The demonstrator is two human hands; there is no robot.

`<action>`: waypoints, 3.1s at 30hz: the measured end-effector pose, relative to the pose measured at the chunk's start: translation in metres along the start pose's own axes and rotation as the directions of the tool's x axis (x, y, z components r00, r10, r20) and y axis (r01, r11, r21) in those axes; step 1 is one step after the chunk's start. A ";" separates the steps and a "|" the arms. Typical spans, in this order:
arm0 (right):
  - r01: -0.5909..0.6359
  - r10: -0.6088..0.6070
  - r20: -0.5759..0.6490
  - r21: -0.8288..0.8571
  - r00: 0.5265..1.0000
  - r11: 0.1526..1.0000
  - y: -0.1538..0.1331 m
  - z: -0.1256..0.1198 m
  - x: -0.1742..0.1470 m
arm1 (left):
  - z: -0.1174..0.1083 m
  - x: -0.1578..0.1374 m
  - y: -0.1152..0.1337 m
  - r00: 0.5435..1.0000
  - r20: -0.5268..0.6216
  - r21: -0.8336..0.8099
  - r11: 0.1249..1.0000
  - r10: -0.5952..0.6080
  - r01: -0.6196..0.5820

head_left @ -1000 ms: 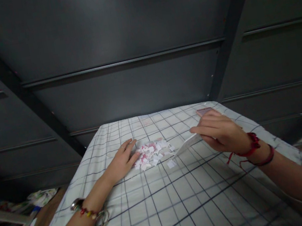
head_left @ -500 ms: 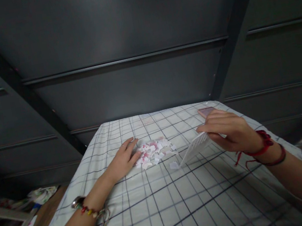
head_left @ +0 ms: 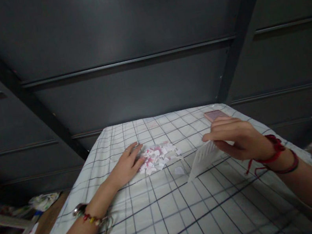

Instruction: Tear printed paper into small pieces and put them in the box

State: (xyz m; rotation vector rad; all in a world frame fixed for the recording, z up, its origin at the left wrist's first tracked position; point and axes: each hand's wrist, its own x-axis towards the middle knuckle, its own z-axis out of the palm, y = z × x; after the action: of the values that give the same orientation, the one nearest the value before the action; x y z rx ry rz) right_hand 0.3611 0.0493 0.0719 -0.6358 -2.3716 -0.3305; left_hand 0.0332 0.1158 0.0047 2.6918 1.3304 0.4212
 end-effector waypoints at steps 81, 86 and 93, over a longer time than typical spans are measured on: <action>-0.044 0.038 -0.024 -0.332 0.999 0.942 0.007 0.005 -0.008 | -0.002 -0.001 0.001 1.000 0.000 0.001 1.000 0.022 -0.022; -0.064 0.048 -0.046 -0.462 0.998 0.885 0.010 0.008 -0.010 | -0.002 -0.001 0.001 1.000 0.002 0.010 1.000 0.025 -0.025; -0.100 0.063 -0.095 -0.461 0.993 0.882 0.005 0.010 -0.006 | -0.002 -0.001 0.001 0.999 -0.017 0.009 0.999 0.041 -0.041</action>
State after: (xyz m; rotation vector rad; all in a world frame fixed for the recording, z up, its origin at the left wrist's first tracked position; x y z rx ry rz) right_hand 0.3628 0.0553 0.0605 -0.9202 -2.1898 -0.8889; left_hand 0.0328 0.1142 0.0063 2.7328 1.2868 0.4451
